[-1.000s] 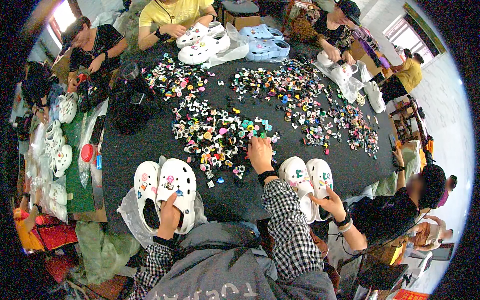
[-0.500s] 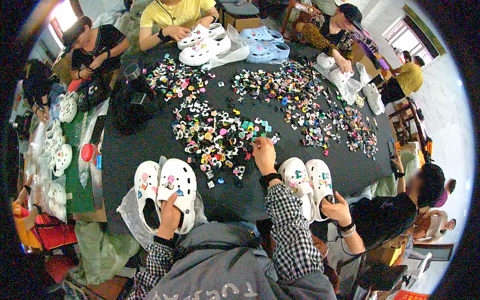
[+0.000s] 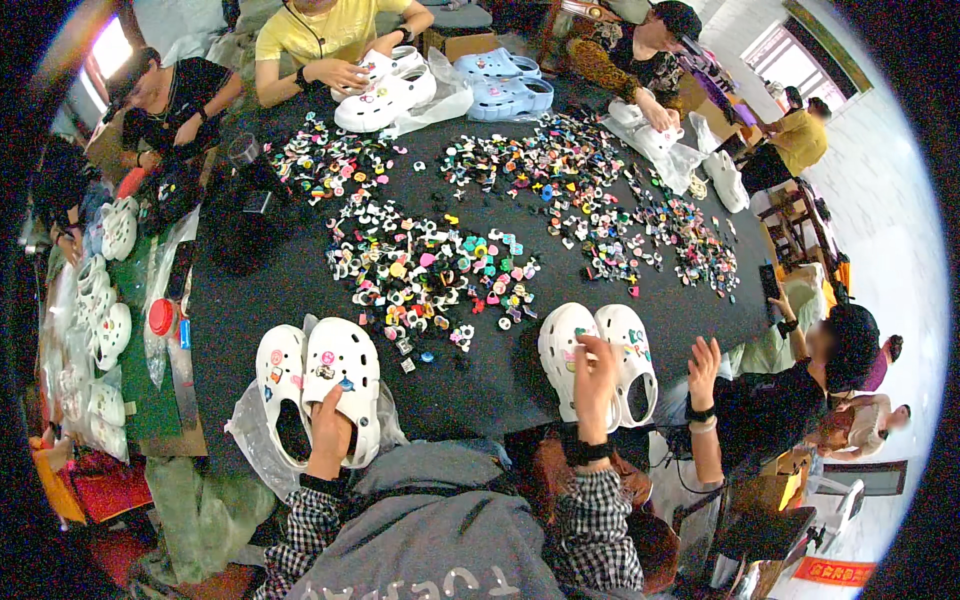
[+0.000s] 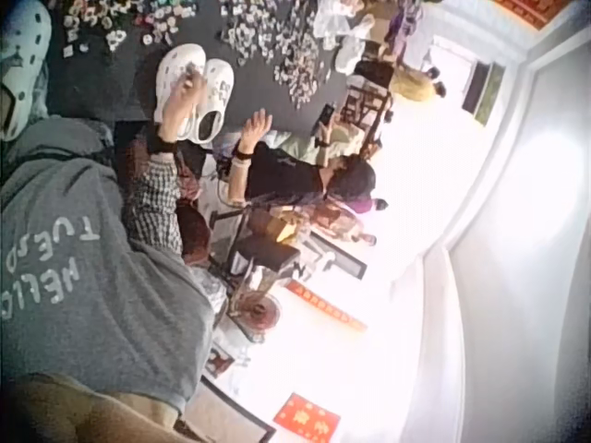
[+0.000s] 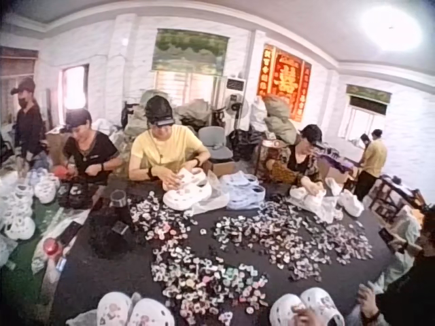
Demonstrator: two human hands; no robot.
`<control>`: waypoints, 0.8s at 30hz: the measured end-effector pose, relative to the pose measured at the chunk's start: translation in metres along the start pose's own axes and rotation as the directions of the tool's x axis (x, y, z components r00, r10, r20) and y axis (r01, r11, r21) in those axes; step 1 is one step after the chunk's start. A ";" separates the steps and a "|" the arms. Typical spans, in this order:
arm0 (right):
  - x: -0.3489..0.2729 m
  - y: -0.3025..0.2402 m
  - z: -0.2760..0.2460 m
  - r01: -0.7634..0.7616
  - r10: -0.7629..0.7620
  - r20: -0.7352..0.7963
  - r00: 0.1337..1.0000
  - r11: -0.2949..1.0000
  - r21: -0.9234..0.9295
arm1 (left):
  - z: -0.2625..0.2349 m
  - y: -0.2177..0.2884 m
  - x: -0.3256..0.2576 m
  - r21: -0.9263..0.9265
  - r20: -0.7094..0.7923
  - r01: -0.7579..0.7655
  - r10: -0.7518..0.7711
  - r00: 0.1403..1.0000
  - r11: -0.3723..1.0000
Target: The recorder is attaching decorative charms to the holes of rubber clogs at an assembly table.
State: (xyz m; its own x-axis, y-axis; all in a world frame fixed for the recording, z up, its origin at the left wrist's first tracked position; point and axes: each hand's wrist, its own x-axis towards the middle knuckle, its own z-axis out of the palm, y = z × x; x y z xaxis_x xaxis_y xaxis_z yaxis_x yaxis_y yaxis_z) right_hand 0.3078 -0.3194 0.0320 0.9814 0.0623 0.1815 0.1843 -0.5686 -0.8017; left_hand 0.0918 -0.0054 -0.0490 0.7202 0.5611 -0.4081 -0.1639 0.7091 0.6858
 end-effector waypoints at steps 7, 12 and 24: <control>-0.017 0.073 -0.087 -0.098 0.005 -0.214 0.977 0.899 -0.426 | -0.001 -0.002 0.002 -0.018 0.006 -0.002 0.002 1.000 1.000; -0.023 0.102 -0.089 -0.134 0.195 0.121 0.973 0.911 -0.391 | -0.003 0.000 0.001 -0.045 0.001 0.014 -0.014 1.000 0.999; -0.007 0.112 -0.084 0.012 0.094 0.155 0.983 0.820 -0.572 | -0.004 -0.004 0.004 -0.046 0.042 0.035 -0.033 0.999 0.998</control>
State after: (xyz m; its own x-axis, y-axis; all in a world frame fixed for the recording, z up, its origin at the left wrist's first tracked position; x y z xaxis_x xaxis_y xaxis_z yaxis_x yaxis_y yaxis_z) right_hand 0.3168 -0.4519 -0.0113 0.9907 0.1351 0.0149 0.1325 -0.9346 -0.3301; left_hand 0.0924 -0.0039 -0.0555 0.7532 0.5187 -0.4046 -0.1692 0.7471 0.6428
